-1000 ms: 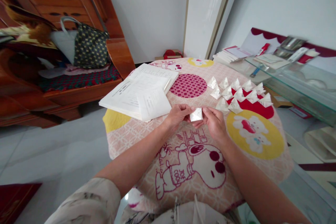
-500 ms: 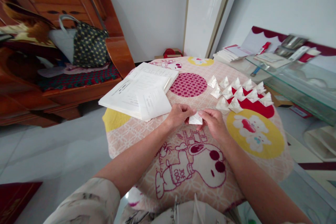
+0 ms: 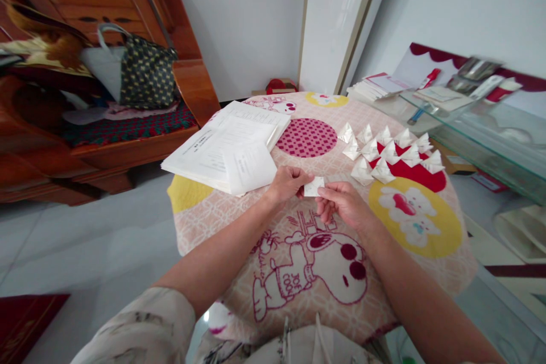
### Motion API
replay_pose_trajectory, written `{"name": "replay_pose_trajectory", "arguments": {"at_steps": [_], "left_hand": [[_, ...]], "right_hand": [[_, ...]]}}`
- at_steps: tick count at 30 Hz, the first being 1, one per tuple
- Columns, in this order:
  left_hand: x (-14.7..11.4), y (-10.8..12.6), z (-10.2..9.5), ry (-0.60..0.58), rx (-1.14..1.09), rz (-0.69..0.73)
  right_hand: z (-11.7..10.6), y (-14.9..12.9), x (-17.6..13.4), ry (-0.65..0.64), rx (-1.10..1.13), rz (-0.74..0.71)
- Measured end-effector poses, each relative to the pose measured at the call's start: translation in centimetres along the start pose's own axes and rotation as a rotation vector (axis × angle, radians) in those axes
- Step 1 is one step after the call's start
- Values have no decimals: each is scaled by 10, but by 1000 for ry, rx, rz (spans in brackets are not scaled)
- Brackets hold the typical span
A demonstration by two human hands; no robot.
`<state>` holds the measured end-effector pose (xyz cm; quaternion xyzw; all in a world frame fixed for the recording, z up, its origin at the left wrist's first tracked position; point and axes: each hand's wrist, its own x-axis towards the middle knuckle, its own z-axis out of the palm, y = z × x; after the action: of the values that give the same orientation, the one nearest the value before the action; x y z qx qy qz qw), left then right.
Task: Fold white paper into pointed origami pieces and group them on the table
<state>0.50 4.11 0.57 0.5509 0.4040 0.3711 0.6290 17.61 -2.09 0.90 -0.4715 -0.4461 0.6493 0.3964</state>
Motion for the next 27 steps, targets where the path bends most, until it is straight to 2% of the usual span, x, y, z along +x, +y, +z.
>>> {"name": "replay_pose_trajectory", "arguments": {"at_steps": [7, 9, 12, 18, 27], "left_hand": [[-3, 3, 2, -61, -136, -98], [-3, 2, 2, -107, -102, -109], [-2, 0, 0, -146, -14, -52], [-3, 2, 0, -152, 15, 81], [0, -2, 3, -159, 36, 101]], "right_hand": [[1, 1, 0, 126, -49, -136], [1, 2, 0, 166, -63, -162], [1, 3, 0, 200, -76, -173], [2, 3, 0, 189, -100, -200], [4, 1, -3, 92, -181, -194]]}}
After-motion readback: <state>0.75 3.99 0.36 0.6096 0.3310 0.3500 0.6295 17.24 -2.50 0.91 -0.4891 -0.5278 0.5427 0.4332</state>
